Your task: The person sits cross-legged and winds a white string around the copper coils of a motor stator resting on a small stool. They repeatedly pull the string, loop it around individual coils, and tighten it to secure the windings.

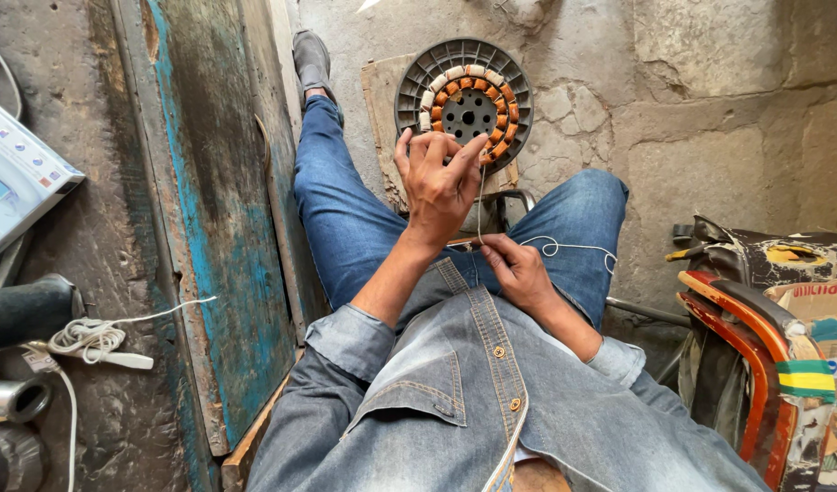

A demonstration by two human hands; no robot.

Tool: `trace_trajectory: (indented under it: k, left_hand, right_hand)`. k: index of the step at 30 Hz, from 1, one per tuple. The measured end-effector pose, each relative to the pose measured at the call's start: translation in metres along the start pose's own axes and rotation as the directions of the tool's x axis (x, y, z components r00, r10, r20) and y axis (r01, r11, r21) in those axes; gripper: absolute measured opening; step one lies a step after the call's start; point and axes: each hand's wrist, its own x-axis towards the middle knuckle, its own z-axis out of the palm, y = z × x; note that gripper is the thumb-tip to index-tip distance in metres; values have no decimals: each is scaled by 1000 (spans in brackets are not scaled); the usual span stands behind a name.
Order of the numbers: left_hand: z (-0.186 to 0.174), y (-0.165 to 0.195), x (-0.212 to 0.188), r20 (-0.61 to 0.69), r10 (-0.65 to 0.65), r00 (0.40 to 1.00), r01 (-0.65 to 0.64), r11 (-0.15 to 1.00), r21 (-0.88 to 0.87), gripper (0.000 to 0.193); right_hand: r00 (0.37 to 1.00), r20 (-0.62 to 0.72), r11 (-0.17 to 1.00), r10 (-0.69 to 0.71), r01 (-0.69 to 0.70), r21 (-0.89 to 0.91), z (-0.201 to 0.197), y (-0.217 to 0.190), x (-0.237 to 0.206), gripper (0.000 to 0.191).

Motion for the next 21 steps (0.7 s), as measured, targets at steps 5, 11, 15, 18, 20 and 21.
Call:
trace_trajectory:
  k: [5, 11, 15, 18, 20, 21]
  left_hand:
    - [-7, -12, -2, 54, 52, 997, -47, 994, -100, 33]
    - [-7, -12, 1, 72, 116, 991, -109, 990, -93, 36]
    - [-7, -16, 2, 107, 119, 987, -108, 988, -108, 40]
    - [-7, -20, 1, 97, 92, 991, -75, 983, -168, 40]
    - [-6, -21, 1, 82, 88, 993, -73, 981, -178, 37]
    - [-5, -22, 0, 74, 90, 993, -77, 983, -170, 34]
  right_hand:
    - [996, -26, 994, 81, -83, -69, -10, 5, -3, 19]
    - [996, -63, 983, 68, -78, -166, -25, 17, -14, 19]
    - [992, -90, 972, 87, -104, -210, -31, 24, -23, 18]
    - [994, -94, 974, 64, -83, -211, -32, 26, -24, 18]
    - [995, -102, 978, -2, -19, -208, -32, 24, -21, 18]
    - [993, -107, 978, -39, 16, -208, -31, 21, -19, 17]
